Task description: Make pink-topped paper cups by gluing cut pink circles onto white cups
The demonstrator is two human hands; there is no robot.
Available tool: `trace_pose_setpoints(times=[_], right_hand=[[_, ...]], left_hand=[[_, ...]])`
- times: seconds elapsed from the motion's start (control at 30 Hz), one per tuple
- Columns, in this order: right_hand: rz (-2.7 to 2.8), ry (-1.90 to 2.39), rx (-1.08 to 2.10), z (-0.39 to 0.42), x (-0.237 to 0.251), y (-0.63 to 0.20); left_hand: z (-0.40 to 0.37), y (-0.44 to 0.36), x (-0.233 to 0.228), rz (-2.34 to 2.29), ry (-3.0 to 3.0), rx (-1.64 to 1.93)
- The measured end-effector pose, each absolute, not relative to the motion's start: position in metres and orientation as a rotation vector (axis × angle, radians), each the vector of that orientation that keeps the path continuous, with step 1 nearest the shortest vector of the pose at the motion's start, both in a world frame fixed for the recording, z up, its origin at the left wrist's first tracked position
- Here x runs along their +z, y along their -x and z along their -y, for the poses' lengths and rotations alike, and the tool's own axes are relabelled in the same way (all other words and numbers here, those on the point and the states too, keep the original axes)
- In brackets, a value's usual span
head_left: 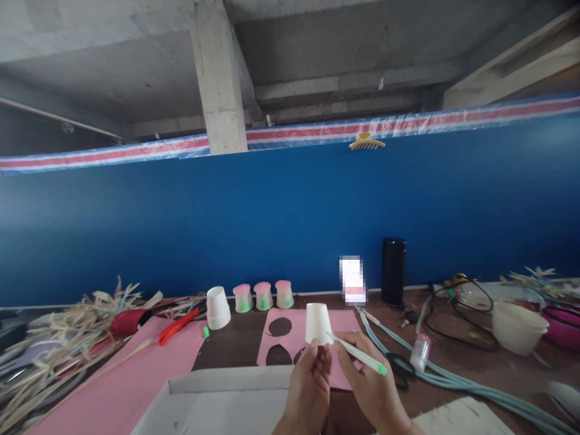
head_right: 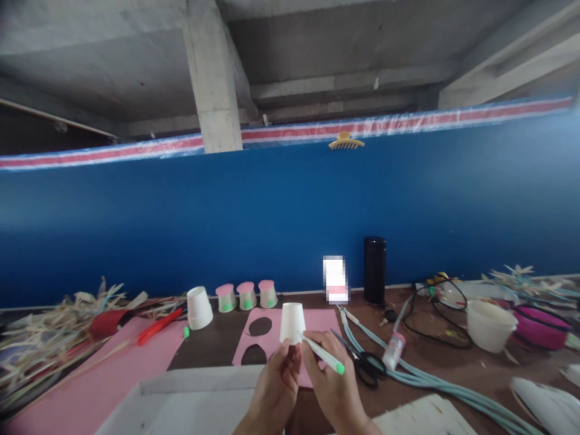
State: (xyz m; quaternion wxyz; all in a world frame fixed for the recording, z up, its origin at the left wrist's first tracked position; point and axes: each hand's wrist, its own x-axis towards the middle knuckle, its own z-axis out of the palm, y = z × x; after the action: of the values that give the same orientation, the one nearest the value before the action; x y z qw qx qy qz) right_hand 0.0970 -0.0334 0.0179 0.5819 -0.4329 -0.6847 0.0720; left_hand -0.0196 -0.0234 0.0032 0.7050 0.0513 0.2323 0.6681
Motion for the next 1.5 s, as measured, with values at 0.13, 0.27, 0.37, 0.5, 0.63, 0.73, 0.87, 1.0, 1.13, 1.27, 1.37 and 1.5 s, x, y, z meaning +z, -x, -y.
trace_pose_setpoints(times=[0.13, 0.27, 0.37, 0.5, 0.63, 0.73, 0.87, 1.0, 1.13, 1.27, 1.37, 1.5], right_hand=[[1.63, 1.009, 0.181, 0.0339, 0.0182, -0.0959], [1.655, 1.01, 0.188, 0.0334, 0.0171, -0.0953], [1.67, 1.016, 0.172, 0.0329, 0.0162, -0.0955], [1.682, 1.018, 0.147, 0.0325, 0.016, -0.096], [1.682, 1.011, 0.122, 0.0324, 0.0169, -0.0958], [1.699, 1.011, 0.108, 0.0322, 0.0171, -0.0958], [1.704, 1.024, 0.113, 0.0326, 0.0171, -0.0963], [1.705, 1.012, 0.125, 0.0338, 0.0181, -0.0962], [1.696, 0.99, 0.122, 0.0338, 0.0189, -0.0951], [1.69, 0.993, 0.097, 0.0329, 0.0193, -0.0944], [1.688, 0.997, 0.096, 0.0327, 0.0195, -0.0946], [1.69, 0.994, 0.098, 0.0325, 0.0191, -0.095]], left_hand=[[0.0236, 0.0195, 0.0031, -0.509, -0.135, 1.479], [0.0241, 0.019, 0.0031, -0.496, -0.146, 1.475], [0.0237, 0.0185, 0.0017, -0.487, -0.14, 1.469], [0.0237, 0.0179, 0.0011, -0.483, -0.151, 1.471], [0.0252, 0.0176, 0.0039, -0.497, -0.143, 1.475], [0.0264, 0.0173, 0.0054, -0.508, -0.143, 1.461], [0.0261, 0.017, 0.0043, -0.493, -0.166, 1.456], [0.0254, 0.0163, 0.0022, -0.487, -0.162, 1.456], [0.0258, 0.0151, 0.0009, -0.481, -0.165, 1.467], [0.0256, 0.0152, 0.0001, -0.48, -0.174, 1.465], [0.0252, 0.0158, 0.0, -0.483, -0.187, 1.455], [0.0251, 0.0158, 0.0003, -0.474, -0.211, 1.455]])
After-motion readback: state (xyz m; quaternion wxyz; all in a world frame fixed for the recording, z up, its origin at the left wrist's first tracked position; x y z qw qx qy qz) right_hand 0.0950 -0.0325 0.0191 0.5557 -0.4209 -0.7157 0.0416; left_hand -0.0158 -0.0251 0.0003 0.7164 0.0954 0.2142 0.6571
